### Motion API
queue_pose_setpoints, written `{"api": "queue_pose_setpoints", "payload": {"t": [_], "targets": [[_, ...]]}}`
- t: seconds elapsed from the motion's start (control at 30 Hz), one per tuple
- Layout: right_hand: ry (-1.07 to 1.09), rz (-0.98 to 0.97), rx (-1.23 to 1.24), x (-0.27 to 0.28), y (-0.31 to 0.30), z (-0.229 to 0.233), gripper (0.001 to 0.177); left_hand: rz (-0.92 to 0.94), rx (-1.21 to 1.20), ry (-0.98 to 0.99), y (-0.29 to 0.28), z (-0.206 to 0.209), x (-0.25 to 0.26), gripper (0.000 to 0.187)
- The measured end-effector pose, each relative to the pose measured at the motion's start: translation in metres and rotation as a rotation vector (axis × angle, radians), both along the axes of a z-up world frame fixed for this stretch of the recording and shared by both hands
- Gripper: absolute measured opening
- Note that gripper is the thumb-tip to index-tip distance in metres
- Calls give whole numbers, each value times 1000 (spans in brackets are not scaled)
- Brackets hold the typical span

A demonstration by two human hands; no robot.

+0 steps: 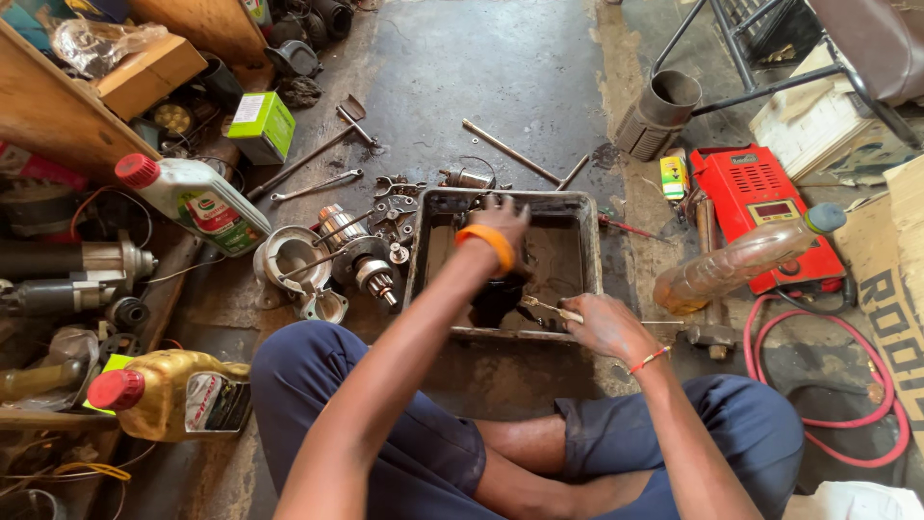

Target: The person scrubs a cylindrical metal part with a brush while it is submerged in a liquid-filled tray. The person rotates the part to clean different sides and continues scrubbing the exterior and interior surfaces.

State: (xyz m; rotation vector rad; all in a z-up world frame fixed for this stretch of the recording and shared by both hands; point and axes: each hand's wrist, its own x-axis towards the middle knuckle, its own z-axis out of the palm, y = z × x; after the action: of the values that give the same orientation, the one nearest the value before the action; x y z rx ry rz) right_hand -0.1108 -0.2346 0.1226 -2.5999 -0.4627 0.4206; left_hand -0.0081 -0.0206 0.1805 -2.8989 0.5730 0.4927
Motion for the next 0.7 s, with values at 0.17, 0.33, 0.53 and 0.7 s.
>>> {"api": "queue_pose_setpoints", "payload": {"t": [0.17, 0.33, 0.53, 0.7], "targets": [[-103, 93, -85, 2, 16, -12, 44, 80, -427, -56, 85, -28, -20, 134], [0, 30, -177, 6, 44, -20, 24, 203, -716, -149, 105, -93, -29, 127], [-11, 116, 111, 12, 33, -14, 32, 155, -769, -179, 101, -117, -16, 130], [-156, 32, 153, 16, 33, -29, 28, 89, -806, -237, 96, -145, 3, 144]]}}
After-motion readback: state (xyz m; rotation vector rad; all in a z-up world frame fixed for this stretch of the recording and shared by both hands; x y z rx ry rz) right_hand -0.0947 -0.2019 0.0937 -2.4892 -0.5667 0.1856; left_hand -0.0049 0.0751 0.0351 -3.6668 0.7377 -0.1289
